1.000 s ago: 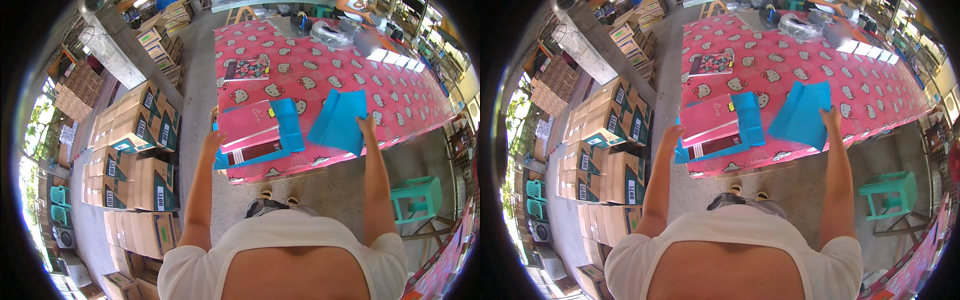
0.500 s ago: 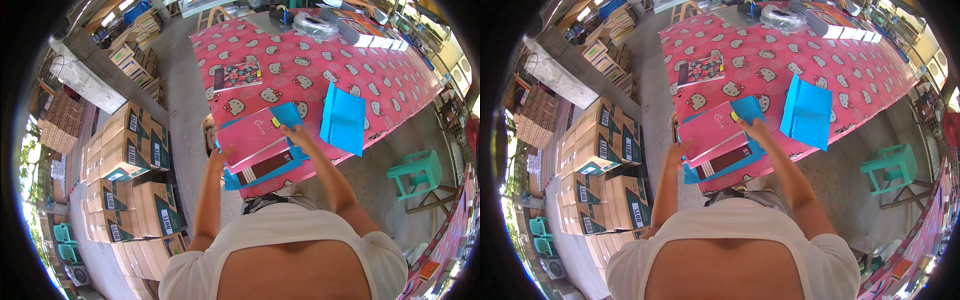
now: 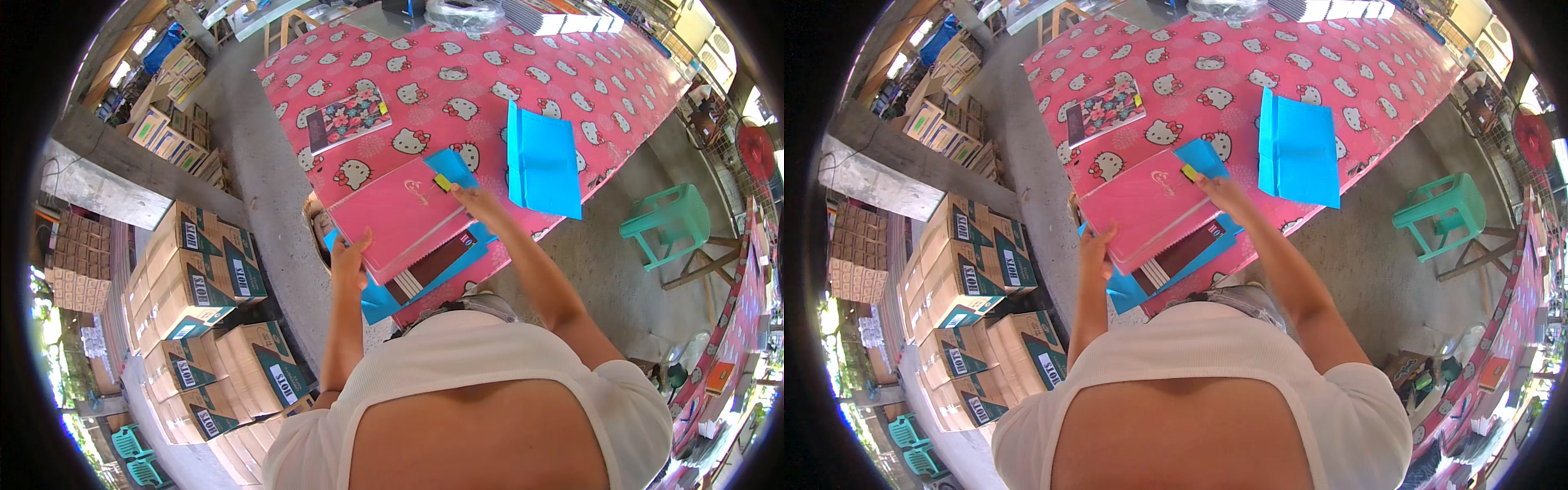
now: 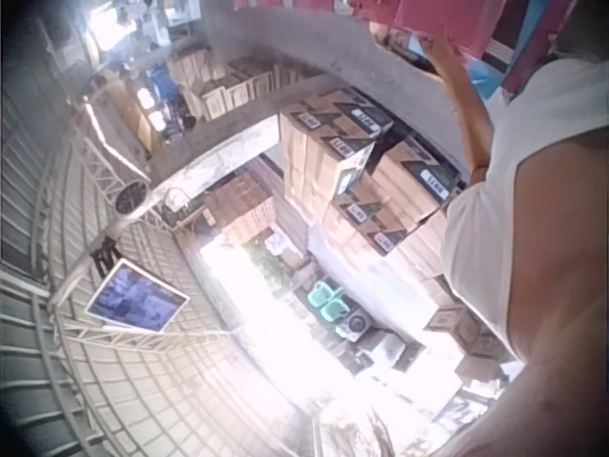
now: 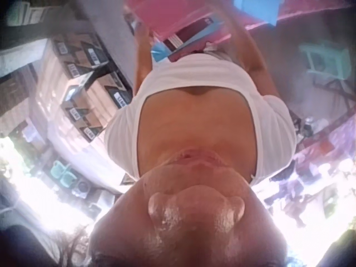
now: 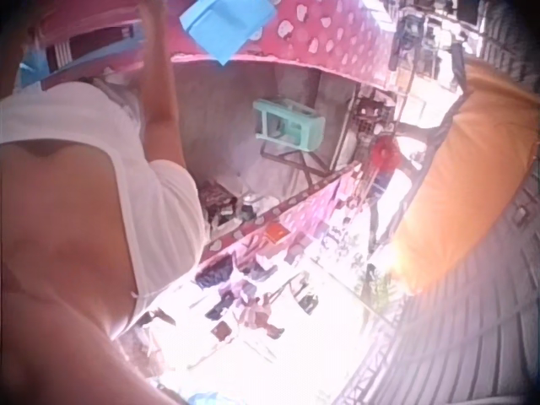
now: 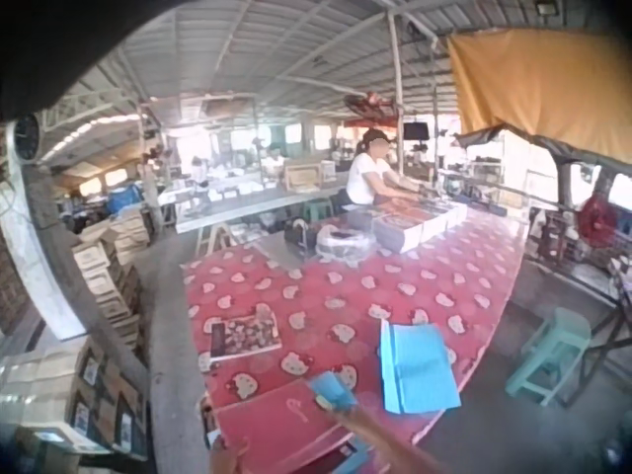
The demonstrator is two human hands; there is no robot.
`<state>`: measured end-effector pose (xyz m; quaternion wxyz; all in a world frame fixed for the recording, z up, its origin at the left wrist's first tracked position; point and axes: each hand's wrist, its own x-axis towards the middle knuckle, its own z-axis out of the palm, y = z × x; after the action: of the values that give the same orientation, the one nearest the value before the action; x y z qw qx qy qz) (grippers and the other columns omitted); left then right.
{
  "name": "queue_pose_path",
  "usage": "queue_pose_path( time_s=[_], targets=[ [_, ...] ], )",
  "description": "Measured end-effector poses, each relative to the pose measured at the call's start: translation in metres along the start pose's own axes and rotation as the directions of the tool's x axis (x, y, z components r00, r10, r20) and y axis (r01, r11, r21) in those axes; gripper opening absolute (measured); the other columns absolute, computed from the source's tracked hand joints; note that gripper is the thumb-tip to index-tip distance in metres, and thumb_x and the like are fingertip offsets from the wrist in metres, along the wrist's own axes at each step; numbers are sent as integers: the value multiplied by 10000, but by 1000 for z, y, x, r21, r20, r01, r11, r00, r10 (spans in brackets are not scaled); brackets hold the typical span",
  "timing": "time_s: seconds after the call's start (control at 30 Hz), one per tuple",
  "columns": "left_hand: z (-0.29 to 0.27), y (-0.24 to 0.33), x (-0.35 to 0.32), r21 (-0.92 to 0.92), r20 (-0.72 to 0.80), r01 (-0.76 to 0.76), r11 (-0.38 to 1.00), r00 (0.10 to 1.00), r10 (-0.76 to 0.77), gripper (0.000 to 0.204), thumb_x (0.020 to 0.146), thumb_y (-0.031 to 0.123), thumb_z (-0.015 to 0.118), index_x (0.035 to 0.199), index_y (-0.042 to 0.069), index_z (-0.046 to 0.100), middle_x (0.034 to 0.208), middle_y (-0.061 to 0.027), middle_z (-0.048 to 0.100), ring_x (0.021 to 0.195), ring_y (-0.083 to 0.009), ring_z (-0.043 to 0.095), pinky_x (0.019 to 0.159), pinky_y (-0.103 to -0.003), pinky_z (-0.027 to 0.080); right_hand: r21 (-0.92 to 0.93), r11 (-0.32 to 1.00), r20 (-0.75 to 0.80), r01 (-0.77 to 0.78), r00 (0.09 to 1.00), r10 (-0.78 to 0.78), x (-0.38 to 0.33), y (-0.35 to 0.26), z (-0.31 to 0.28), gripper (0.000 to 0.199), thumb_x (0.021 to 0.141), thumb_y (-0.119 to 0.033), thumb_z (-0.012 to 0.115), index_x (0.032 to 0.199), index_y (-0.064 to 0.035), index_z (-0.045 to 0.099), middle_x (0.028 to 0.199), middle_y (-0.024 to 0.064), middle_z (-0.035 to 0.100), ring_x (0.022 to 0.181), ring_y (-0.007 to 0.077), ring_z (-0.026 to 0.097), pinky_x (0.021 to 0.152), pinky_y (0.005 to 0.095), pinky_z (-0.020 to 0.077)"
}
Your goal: The person organizes stacks of notebooks on a table, moves several red notebooks from a box to the table, and trims the spiral binding of a notebook using shears.
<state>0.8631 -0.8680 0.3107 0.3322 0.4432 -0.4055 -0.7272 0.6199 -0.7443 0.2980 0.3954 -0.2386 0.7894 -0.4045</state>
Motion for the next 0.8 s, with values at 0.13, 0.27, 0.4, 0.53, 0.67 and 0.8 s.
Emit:
queue_pose_path(
  time_s=[0.13,0.27,0.4,0.53,0.67,0.8],
  targets=[
    [1,59,27,-72,83,-100,992,991,106,354,791,93,660,1102,42,500,1026,-86,589,910,-212,598,724,-348,529,-5,995,-72,96,993,-96,12,29,-2,564,799,-507,583,988,25,588,882,177,621,817,291,601,694,371,453],
    [21,101,96,-313,156,-15,950,985,67,312,819,91,631,1099,23,511,1036,-80,588,927,-207,597,783,-347,521,-65,928,-273,367,888,-370,23,65,9,477,779,-364,656,1032,31,572,914,186,629,834,291,613,732,378,474],
    [8,75,196,-461,-26,-60,885,998,55,286,852,82,586,1117,11,507,1087,-94,577,985,-211,576,829,-359,509,-265,914,-201,306,910,-363,-5,31,21,561,739,-321,697,1128,36,506,1034,202,587,915,335,585,777,403,477],
    [24,46,238,-439,-115,75,895,984,-139,301,858,83,575,1131,-17,493,1115,-113,566,1018,-217,558,835,-368,507,-603,780,-191,166,919,-344,-36,-7,31,685,700,-322,734,1214,9,424,1107,209,534,1005,337,541,813,411,463],
    [5,44,244,-227,-11,4,974,1000,-7,511,809,183,662,1215,-21,429,1107,-141,565,993,-219,566,826,-361,501,-581,814,-206,21,963,-172,-23,0,42,719,657,-330,764,1196,-12,409,1071,200,538,1014,345,527,822,434,449],
    [-9,61,194,399,-124,-229,888,946,300,778,706,280,762,1292,-23,351,1039,-134,586,926,-195,580,753,-324,500,-485,868,-205,109,950,-234,-20,8,24,583,652,-245,770,1092,-14,466,1041,195,538,993,386,521,835,450,437]
  ],
)
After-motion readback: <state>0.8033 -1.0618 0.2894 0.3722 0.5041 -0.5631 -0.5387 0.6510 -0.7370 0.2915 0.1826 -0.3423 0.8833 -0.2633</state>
